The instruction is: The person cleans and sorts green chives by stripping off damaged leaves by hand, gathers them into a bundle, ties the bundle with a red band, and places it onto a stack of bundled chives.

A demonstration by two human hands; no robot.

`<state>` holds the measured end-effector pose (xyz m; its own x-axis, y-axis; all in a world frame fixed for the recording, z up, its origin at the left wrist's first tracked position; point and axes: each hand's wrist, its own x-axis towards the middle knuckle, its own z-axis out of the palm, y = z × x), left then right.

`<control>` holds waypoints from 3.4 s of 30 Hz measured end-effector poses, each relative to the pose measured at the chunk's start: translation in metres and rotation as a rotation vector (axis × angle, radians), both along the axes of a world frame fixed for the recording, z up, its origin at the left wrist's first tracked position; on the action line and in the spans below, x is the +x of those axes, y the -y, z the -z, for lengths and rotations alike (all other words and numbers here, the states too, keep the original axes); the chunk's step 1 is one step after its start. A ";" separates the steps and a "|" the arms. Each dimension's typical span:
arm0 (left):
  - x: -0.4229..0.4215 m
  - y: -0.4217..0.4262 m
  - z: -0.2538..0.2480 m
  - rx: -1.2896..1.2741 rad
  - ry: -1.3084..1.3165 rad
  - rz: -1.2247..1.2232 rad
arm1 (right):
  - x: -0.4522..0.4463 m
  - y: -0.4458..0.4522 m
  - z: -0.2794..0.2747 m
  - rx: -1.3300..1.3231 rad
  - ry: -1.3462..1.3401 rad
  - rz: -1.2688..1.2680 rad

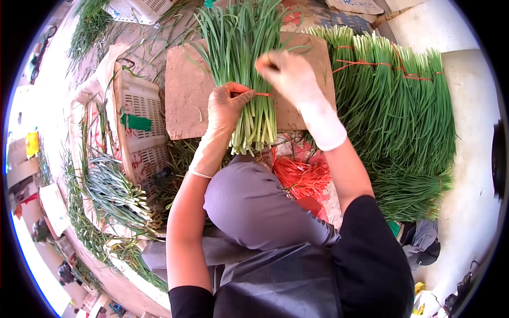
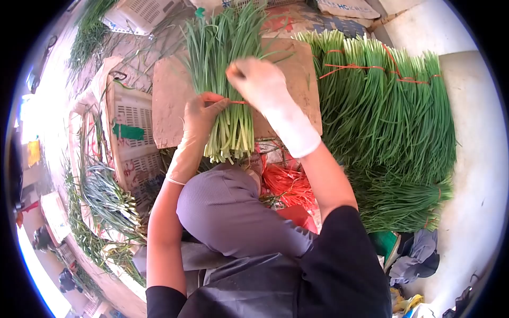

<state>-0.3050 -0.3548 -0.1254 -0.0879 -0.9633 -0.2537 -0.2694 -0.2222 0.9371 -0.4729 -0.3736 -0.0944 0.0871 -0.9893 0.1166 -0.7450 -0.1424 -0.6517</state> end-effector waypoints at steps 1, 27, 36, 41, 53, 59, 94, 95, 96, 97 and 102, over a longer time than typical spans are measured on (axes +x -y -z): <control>0.000 -0.002 0.002 -0.037 0.027 0.030 | -0.004 -0.019 0.012 0.039 -0.007 -0.055; 0.037 -0.014 0.003 0.271 -0.811 -0.293 | 0.040 -0.022 0.059 -0.267 0.384 -0.187; 0.035 -0.013 0.020 0.199 -0.834 -0.397 | 0.031 -0.020 0.052 0.026 0.699 -0.240; 0.033 -0.015 0.021 0.210 -0.862 -0.443 | 0.029 -0.020 0.048 0.019 0.641 -0.314; 0.030 -0.013 0.021 0.145 -0.788 -0.353 | 0.031 -0.017 0.046 0.038 0.532 -0.286; 0.031 -0.013 0.011 0.141 -0.645 -0.260 | 0.034 -0.023 0.052 0.012 0.494 -0.163; 0.001 0.050 0.006 0.618 -0.406 0.165 | -0.020 -0.009 0.085 0.651 0.972 0.494; 0.000 0.047 -0.001 0.599 -0.397 0.129 | -0.012 -0.003 0.074 0.517 0.846 0.346; 0.000 0.043 -0.008 0.584 -0.386 0.095 | -0.006 -0.002 0.063 0.387 0.717 0.206; 0.002 0.039 -0.015 0.587 -0.381 0.096 | -0.002 -0.002 0.052 0.389 0.722 0.208; 0.018 0.031 -0.077 -0.138 -0.564 0.039 | 0.013 0.002 -0.044 -0.221 0.558 -0.096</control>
